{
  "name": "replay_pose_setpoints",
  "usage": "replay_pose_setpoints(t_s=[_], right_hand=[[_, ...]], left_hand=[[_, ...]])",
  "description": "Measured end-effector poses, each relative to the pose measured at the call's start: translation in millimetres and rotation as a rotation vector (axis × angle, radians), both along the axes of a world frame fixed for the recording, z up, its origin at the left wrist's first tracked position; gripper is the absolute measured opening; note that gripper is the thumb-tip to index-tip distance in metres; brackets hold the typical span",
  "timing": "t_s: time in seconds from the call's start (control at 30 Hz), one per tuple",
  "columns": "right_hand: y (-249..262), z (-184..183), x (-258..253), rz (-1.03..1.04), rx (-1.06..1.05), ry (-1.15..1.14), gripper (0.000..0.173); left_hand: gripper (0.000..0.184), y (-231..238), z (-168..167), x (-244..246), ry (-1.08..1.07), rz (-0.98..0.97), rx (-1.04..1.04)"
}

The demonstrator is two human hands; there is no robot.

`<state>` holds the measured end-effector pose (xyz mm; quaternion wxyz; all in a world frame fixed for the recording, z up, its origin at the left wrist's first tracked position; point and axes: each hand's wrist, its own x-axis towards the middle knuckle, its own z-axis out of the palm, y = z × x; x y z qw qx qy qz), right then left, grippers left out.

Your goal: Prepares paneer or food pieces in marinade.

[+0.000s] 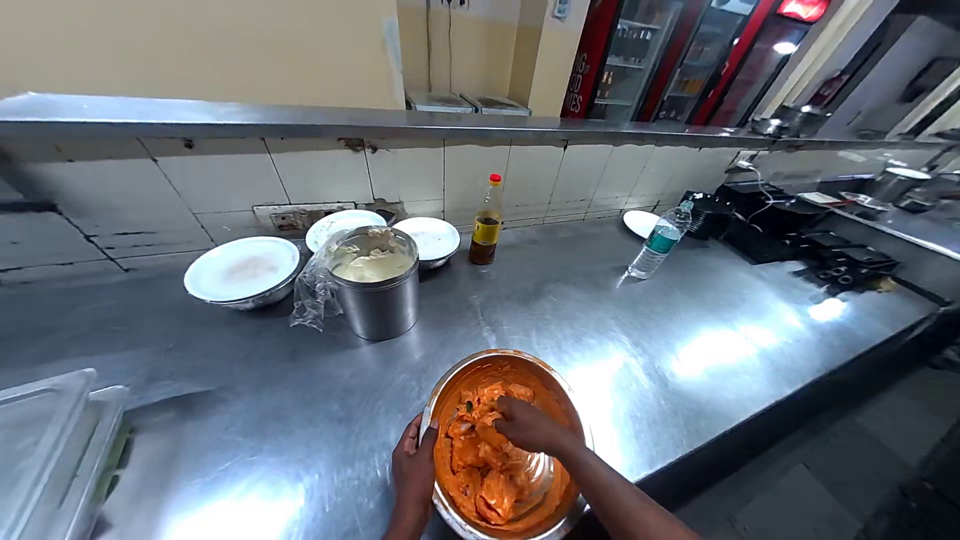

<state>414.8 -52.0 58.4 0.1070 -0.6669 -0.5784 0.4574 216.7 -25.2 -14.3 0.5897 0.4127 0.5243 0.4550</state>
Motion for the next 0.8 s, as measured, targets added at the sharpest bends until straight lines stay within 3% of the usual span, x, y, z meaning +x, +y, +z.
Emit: replay_pose_setpoints(t_s=[0.17, 0.33, 0.43, 0.53, 0.6, 0.73, 0.8], right_hand=[[15.7, -14.5, -6.8, -0.184, 0.139, -0.108, 0.035], [-4.2, -9.8, -2.8, -0.265, 0.038, -0.276, 0.029], [-33.5, -9.1, -18.2, -0.102, -0.124, -0.173, 0.047], [-49.3, -27.9, -54.0, 0.093, -0.106, -0.142, 0.062], [-44.3, -31.2, -64.3, 0.151, -0.062, -0.171, 0.064], [-18.9, -31.3, -41.1, -0.006, -0.009, -0.083, 0.047], [-11.8, -27.9, -26.6, -0.092, -0.077, 0.020, 0.055]], left_hand=[[0.030, 0.5, -0.8, 0.2, -0.005, 0.008, -0.004], [0.030, -1.2, -1.4, 0.2, -0.028, 0.021, -0.007], [0.029, -2.8, -2.6, 3.2, -0.032, 0.045, -0.001], [0.028, -1.4, -2.3, 5.0, -0.026, 0.047, 0.000], [0.029, 0.8, -2.8, 5.1, -0.020, 0.036, -0.002], [0.028, 2.8, -1.3, 3.3, -0.028, 0.020, -0.012], [0.028, 1.1, -0.4, 2.7, -0.045, 0.017, -0.012]])
